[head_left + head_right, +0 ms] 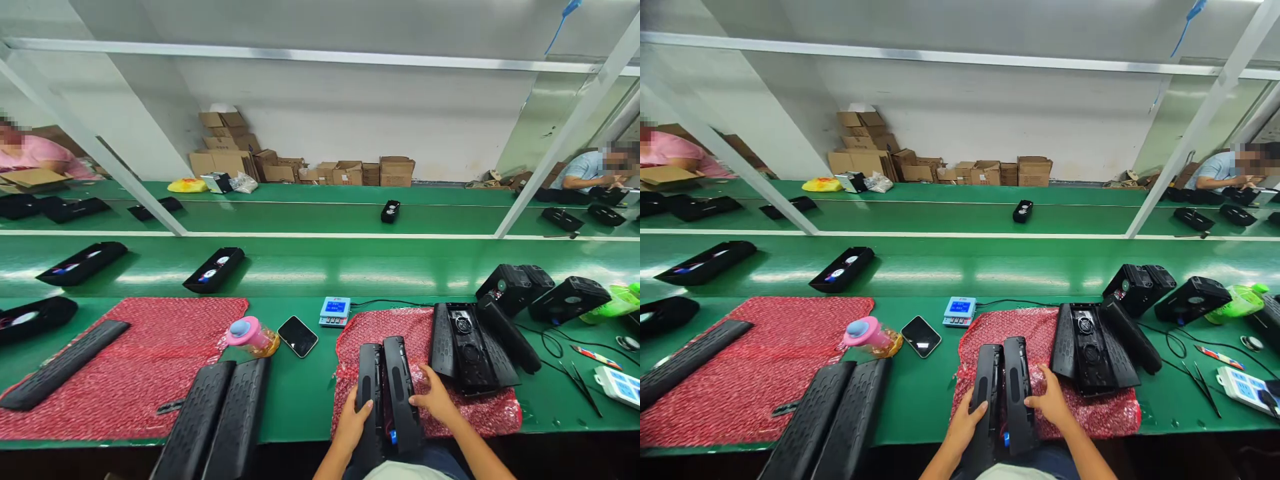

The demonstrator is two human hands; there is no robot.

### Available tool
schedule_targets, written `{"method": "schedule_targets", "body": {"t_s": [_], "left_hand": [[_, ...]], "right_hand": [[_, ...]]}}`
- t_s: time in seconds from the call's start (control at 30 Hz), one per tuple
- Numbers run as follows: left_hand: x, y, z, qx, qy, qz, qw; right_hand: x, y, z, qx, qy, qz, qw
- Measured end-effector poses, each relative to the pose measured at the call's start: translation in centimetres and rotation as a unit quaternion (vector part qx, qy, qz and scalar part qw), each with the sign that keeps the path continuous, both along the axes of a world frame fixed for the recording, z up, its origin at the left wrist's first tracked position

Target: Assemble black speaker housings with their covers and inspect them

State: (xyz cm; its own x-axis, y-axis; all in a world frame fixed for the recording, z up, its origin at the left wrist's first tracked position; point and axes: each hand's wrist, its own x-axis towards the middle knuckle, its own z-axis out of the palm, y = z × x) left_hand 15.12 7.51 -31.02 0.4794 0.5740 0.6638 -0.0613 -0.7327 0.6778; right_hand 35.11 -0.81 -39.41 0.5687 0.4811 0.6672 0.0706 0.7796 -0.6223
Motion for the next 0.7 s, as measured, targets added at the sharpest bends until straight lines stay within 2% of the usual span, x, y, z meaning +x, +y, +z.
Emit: {"method": "schedule_targets", "body": {"t_s": [0.1,0.2,0.33,0.57,0.7], "left_hand": [[-0.4,-0.6,-0.8,-0.013,-0.035,-0.010,0.999],[-0.2,-1.4,-1.0,-0.054,-0.046,-0.036,0.997],[-0.1,-1.6,-0.6,-0.104,-0.061,-0.058,0.991],[-0.2,-1.5,0.2,-0.118,-0.071,-0.076,0.988],[-0.1,-1.7,1.4,-0.099,-0.041,-0.064,0.992]], "right_hand": [[-2.0,2.0,-0.9,0.014,0.055,0.103,0.993],[-3.2,2.6,-0.5,0.028,0.092,0.149,0.984],[-2.7,2.3,0.3,0.006,0.090,0.211,0.973],[-2.1,1.6,0.8,-0.016,0.078,0.214,0.974],[-2.5,1.5,1.1,-0.020,0.077,0.206,0.975]]}}
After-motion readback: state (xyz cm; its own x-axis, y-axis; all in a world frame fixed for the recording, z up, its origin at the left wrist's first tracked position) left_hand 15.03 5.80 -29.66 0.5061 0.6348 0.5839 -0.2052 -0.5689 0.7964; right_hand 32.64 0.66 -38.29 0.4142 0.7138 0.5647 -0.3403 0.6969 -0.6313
